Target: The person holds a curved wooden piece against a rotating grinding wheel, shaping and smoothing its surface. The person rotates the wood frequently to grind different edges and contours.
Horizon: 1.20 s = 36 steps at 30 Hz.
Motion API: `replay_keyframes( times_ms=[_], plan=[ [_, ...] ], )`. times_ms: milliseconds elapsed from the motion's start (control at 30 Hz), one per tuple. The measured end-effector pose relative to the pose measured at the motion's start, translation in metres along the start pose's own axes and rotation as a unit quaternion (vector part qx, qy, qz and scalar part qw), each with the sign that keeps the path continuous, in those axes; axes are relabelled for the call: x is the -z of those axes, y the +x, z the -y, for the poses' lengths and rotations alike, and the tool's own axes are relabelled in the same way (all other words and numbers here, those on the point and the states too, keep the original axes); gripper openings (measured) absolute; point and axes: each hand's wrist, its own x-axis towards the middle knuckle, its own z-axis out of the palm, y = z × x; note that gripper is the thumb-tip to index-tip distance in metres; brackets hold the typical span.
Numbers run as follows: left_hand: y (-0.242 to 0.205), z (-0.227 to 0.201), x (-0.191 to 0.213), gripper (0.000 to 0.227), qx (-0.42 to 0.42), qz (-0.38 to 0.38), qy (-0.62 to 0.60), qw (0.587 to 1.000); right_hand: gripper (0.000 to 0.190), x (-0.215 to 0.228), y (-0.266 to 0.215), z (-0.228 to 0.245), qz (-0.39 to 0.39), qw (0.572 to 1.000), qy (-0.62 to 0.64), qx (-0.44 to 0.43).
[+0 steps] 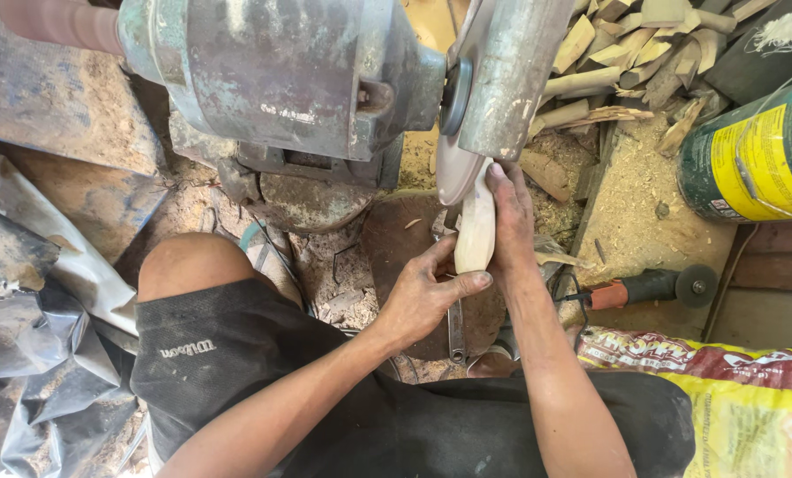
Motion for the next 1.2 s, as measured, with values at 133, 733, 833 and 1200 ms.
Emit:
replay_keyframes(
  times_ms=[133, 733, 833, 1200],
  plan=[
    [0.008, 0.006, -0.001, 0.058, -0.011, 0.013, -0.08, 0.997, 0.038, 0.002, 0.009, -0.005, -0.004, 1.0, -0.01, 0.005],
    [0.026, 0.018, -0.002, 0.065, 0.0, 0.003, -0.165, 0.986, 0.034, 0.006, 0.034, -0.014, -0.002, 0.994, -0.108, -0.002],
    [0.022, 0.017, -0.002, 0.065, 0.012, 0.004, -0.148, 0.989, 0.036, 0.007, 0.032, -0.014, 0.018, 0.995, -0.101, 0.018],
    [-0.001, 0.01, -0.004, 0.069, 0.042, 0.028, -0.096, 0.994, 0.044, -0.005, -0.003, 0.009, 0.051, 0.995, -0.074, 0.049]
  ],
)
